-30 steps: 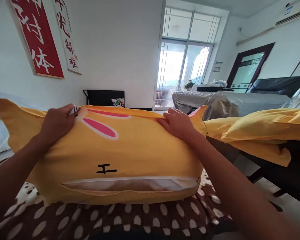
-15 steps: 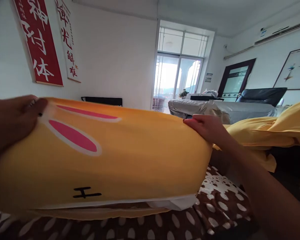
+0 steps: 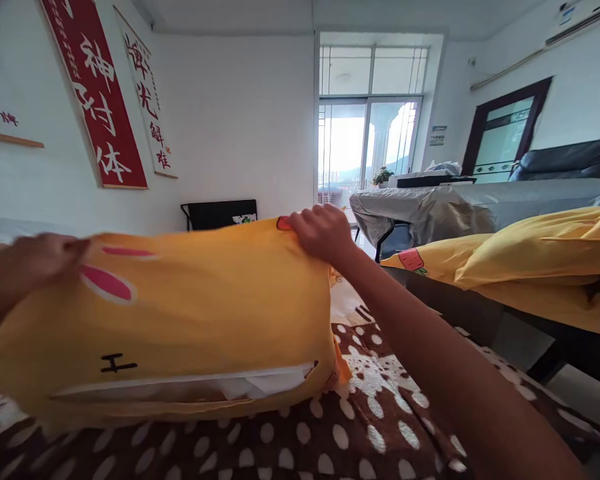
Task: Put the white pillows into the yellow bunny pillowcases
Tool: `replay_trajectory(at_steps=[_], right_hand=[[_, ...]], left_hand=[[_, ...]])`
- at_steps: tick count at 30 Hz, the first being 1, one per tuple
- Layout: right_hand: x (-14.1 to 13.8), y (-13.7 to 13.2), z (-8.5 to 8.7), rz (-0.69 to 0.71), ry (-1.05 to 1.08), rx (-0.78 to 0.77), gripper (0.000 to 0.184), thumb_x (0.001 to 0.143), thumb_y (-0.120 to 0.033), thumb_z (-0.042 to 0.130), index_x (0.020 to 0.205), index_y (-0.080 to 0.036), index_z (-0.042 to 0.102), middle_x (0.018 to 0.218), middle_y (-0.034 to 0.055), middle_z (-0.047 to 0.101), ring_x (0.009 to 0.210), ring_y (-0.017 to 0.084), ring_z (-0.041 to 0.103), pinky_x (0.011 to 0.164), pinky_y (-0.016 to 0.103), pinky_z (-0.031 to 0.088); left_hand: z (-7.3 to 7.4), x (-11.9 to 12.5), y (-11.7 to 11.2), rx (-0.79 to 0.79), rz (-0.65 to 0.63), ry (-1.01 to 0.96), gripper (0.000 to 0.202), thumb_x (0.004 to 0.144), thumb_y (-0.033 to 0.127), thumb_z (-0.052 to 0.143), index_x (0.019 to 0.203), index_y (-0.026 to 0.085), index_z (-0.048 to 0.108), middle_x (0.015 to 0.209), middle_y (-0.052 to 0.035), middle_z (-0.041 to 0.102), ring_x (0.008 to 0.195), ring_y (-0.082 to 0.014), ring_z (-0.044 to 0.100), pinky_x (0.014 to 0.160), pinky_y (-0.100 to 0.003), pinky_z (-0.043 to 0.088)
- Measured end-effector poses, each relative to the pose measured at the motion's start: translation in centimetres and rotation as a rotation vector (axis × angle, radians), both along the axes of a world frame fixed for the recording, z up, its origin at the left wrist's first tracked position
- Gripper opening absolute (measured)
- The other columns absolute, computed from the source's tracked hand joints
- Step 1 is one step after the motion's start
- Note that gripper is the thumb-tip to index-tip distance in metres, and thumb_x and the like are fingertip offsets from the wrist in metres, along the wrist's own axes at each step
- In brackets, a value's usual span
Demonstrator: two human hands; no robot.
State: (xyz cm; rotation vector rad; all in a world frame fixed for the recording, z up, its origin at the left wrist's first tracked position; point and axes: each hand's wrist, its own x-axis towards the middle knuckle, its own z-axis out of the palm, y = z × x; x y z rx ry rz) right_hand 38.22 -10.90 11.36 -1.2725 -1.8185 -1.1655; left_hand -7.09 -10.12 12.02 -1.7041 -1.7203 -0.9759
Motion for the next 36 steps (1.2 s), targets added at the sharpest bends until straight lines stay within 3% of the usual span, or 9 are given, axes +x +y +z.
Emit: replay_trajectory(at_steps=[2,6,9,12,17,21,25,31,36], right_hand=[[-1.1,0.7,0.2,0.062,-0.045,-0.018,0.047,0.096,-0.038,0.027,0.058,-0.022,0.050,0.053,0.0018,0.041,0.058,0.015,0.033,0.060,0.031,0.024],[-1.4,0.6,0.7,0.067,0.026,0.064,0.048,0.095,-0.043,0.027,0.058,-0.023,0.050,0.050,0.0004,0.035,0.059,0.016,0.033,0.066,0.034,0.029],[-1.0,-0.6,0.8,0.045,0.063,0.113,0.047,0.094,-0.045,0.030,0.057,-0.023,0.049,0.050,0.0005,0.035,0.061,0.016,0.035,0.069,0.037,0.030],[-0.2,-1.9,0.6,0.013,0.109,0.097,0.047,0.092,-0.045,0.034,0.054,-0.022,0.047,0.049,0.0014,0.038,0.061,0.017,0.038,0.071,0.039,0.031],[2.2,-3.0,-1.4,0.158,0.414,0.076,0.032,0.086,-0.049,0.044,0.084,-0.022,0.061,0.075,0.0074,0.060,0.082,0.023,0.053,0.081,0.042,0.038],[3.2,-3.3,-5.6,0.584,1.008,-0.202,0.056,0.075,-0.058,0.056,0.120,-0.027,0.049,0.108,0.0079,0.062,0.097,0.024,0.058,0.075,0.037,0.046],[0.9,-2.7,-9.4,0.834,1.409,-0.666,0.049,0.072,-0.063,0.058,0.100,-0.023,0.059,0.081,0.0052,0.066,0.071,0.023,0.061,0.060,0.034,0.048],[-1.5,-0.3,-9.6,0.630,1.234,-0.200,0.035,0.069,-0.055,0.065,0.072,-0.022,0.055,0.068,-0.0003,0.058,0.065,0.017,0.053,0.061,0.030,0.044],[2.3,-1.1,-10.6,1.034,1.459,-0.612,0.044,0.066,-0.053,0.069,0.098,-0.025,0.061,0.091,0.0023,0.067,0.076,0.020,0.062,0.064,0.031,0.048]], left_hand=[[0.0,4.2,-0.4,-0.177,0.099,-0.029,0.027,0.079,0.042,0.050,0.075,0.023,0.068,0.069,-0.0057,0.063,0.083,-0.0302,0.057,0.089,-0.062,0.030],[0.4,15.3,-1.0,0.067,-0.497,0.097,0.045,0.088,0.041,0.039,0.127,0.020,0.050,0.128,-0.0098,0.056,0.117,-0.0232,0.050,0.101,-0.040,0.033],[0.9,22.0,-1.2,-0.067,-0.707,0.229,0.050,0.088,0.049,0.039,0.128,0.020,0.048,0.120,-0.0100,0.061,0.108,-0.0242,0.056,0.094,-0.039,0.038],[0.7,25.2,-1.1,-0.312,-0.713,0.248,0.040,0.088,0.049,0.039,0.089,0.017,0.063,0.085,-0.0092,0.068,0.077,-0.0222,0.061,0.064,-0.031,0.040],[-1.0,26.2,-0.7,-0.178,-0.618,0.285,0.048,0.094,0.046,0.027,0.070,0.019,0.059,0.070,-0.0073,0.063,0.070,-0.0222,0.059,0.056,-0.030,0.030],[-2.0,26.6,0.0,-0.062,-0.517,0.270,0.055,0.095,0.049,0.020,0.081,0.017,0.063,0.065,-0.0090,0.062,0.065,-0.0229,0.059,0.054,-0.031,0.029],[-3.1,27.3,0.5,0.084,-0.468,0.332,0.041,0.094,0.037,0.030,0.082,0.016,0.063,0.058,-0.0097,0.060,0.054,-0.0215,0.056,0.053,-0.032,0.027],[-3.2,26.4,1.4,0.297,-0.532,0.419,0.034,0.093,0.027,0.036,0.066,0.017,0.055,0.054,-0.0058,0.060,0.049,-0.0156,0.050,0.061,-0.032,0.030],[-2.8,26.3,2.2,0.241,-0.495,0.308,0.048,0.096,0.041,0.026,0.066,0.018,0.054,0.054,-0.0048,0.058,0.047,-0.0150,0.046,0.065,-0.034,0.032]])
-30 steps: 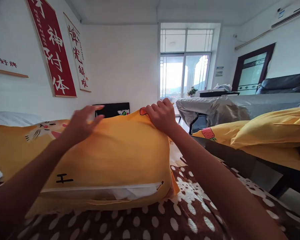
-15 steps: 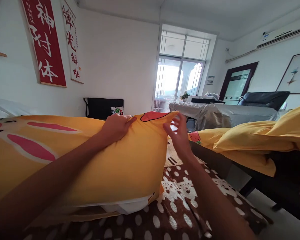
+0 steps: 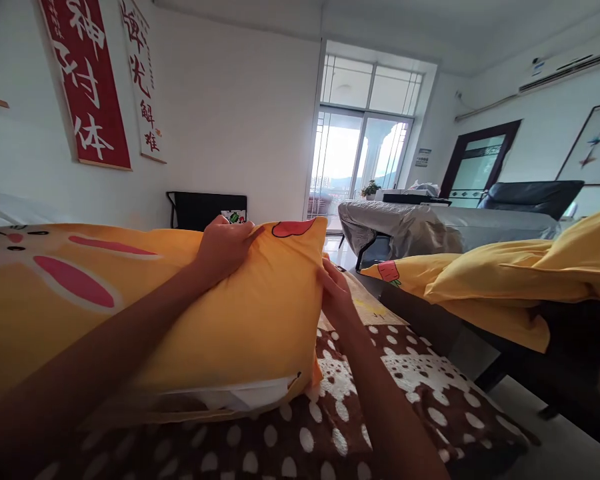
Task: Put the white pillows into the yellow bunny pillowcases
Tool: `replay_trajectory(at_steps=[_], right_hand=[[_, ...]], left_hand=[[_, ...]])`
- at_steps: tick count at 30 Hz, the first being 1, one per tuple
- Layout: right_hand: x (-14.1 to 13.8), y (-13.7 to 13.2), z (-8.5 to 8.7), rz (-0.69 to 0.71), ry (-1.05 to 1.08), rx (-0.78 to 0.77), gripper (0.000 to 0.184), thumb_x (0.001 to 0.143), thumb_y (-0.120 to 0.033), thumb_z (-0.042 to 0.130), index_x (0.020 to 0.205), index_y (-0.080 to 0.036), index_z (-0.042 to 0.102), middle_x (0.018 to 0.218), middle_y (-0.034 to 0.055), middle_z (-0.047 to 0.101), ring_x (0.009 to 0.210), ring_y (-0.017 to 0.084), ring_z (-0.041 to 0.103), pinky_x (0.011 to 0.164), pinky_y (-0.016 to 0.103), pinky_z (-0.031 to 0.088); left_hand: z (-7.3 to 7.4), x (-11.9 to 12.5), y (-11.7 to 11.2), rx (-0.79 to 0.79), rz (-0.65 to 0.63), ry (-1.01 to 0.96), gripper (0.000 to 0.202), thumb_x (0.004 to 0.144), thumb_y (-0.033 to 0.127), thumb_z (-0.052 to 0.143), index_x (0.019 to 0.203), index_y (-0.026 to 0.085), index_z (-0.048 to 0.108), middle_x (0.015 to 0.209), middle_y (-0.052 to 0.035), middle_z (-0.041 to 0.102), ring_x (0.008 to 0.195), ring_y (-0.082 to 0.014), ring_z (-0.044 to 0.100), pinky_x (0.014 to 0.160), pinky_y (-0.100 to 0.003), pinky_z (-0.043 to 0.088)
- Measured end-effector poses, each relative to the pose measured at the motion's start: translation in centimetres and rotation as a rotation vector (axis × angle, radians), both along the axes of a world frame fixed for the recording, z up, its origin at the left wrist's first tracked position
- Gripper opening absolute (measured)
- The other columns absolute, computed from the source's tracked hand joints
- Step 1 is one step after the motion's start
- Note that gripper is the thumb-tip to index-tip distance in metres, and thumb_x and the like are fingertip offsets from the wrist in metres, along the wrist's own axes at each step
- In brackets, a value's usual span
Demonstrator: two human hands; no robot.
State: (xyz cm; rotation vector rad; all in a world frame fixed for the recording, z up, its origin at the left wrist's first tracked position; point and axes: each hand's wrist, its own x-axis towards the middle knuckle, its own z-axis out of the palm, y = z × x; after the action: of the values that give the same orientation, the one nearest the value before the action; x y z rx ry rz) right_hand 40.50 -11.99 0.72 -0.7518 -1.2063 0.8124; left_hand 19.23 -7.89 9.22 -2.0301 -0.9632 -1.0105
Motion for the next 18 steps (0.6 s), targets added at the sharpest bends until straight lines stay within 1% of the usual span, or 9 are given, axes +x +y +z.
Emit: replay_trajectory(at_steps=[1,3,5,7,9,11,13,15,18], right_hand=[[0.7,-0.3,-0.3,0.083,0.029,-0.026,0.044,0.064,-0.052,0.070,0.099,-0.025,0.061,0.094,0.0029,0.068,0.078,0.021,0.063,0.065,0.031,0.049],[1.2,-0.7,-0.7,0.142,0.058,-0.064,0.043,0.059,-0.047,0.076,0.094,-0.024,0.062,0.092,0.0034,0.069,0.079,0.021,0.064,0.065,0.030,0.050],[0.5,-0.6,-0.8,0.107,0.069,-0.084,0.041,0.056,-0.042,0.079,0.088,-0.023,0.062,0.086,0.0031,0.070,0.075,0.020,0.065,0.062,0.029,0.049],[-1.0,-0.2,-0.5,0.042,0.064,-0.080,0.038,0.057,-0.040,0.078,0.084,-0.022,0.060,0.083,0.0025,0.070,0.073,0.020,0.065,0.061,0.029,0.049],[-2.5,0.2,0.0,-0.020,0.045,-0.037,0.034,0.060,-0.039,0.076,0.082,-0.021,0.058,0.084,0.0016,0.069,0.074,0.019,0.064,0.061,0.028,0.049],[-3.6,0.5,0.5,-0.043,0.015,0.049,0.032,0.062,-0.036,0.074,0.084,-0.022,0.055,0.086,0.0002,0.069,0.075,0.017,0.063,0.061,0.026,0.048],[-4.1,0.6,1.0,-0.037,-0.023,0.141,0.031,0.064,-0.034,0.072,0.086,-0.023,0.053,0.087,-0.0013,0.068,0.075,0.016,0.062,0.061,0.024,0.047],[-4.3,0.9,1.4,-0.060,-0.085,0.198,0.030,0.065,-0.033,0.069,0.089,-0.023,0.052,0.084,-0.0020,0.066,0.073,0.014,0.059,0.060,0.023,0.045],[-4.2,2.0,1.6,-0.251,-0.228,0.233,0.023,0.065,-0.032,0.064,0.081,-0.019,0.054,0.074,-0.0009,0.063,0.070,0.015,0.054,0.057,0.024,0.042]], left_hand=[[0.0,0.2,0.0,-0.038,-0.021,-0.014,0.049,0.096,0.043,0.024,0.066,0.018,0.054,0.055,-0.0046,0.058,0.048,-0.0151,0.046,0.066,-0.034,0.033],[0.2,0.7,-0.2,-0.127,-0.097,-0.019,0.050,0.096,0.045,0.024,0.068,0.018,0.055,0.057,-0.0040,0.058,0.052,-0.0153,0.048,0.068,-0.033,0.035],[0.6,1.1,-1.0,-0.242,-0.136,-0.022,0.050,0.096,0.045,0.025,0.069,0.017,0.057,0.060,-0.0042,0.059,0.056,-0.0157,0.051,0.066,-0.032,0.035],[1.2,1.6,-2.0,-0.361,-0.135,-0.022,0.050,0.095,0.045,0.025,0.069,0.017,0.059,0.063,-0.0051,0.060,0.059,-0.0160,0.052,0.060,-0.030,0.033],[1.9,2.1,-3.0,-0.478,-0.160,0.010,0.047,0.094,0.045,0.029,0.073,0.018,0.061,0.066,-0.0054,0.061,0.061,-0.0155,0.053,0.055,-0.029,0.030],[2.5,2.8,-3.7,-0.547,-0.181,0.048,0.041,0.090,0.048,0.038,0.077,0.018,0.063,0.069,-0.0053,0.061,0.062,-0.0155,0.054,0.052,-0.027,0.030],[2.7,3.8,-4.2,-0.544,-0.140,0.059,0.037,0.087,0.047,0.043,0.079,0.017,0.063,0.069,-0.0054,0.061,0.063,-0.0167,0.055,0.051,-0.027,0.030],[2.4,4.7,-4.5,-0.453,-0.096,0.048,0.032,0.089,0.039,0.041,0.081,0.018,0.064,0.071,-0.0052,0.062,0.063,-0.0178,0.056,0.051,-0.028,0.029],[1.4,5.4,-4.7,-0.217,-0.140,0.081,0.022,0.087,0.020,0.042,0.085,0.019,0.064,0.076,-0.0035,0.065,0.066,-0.0179,0.058,0.056,-0.030,0.031]])
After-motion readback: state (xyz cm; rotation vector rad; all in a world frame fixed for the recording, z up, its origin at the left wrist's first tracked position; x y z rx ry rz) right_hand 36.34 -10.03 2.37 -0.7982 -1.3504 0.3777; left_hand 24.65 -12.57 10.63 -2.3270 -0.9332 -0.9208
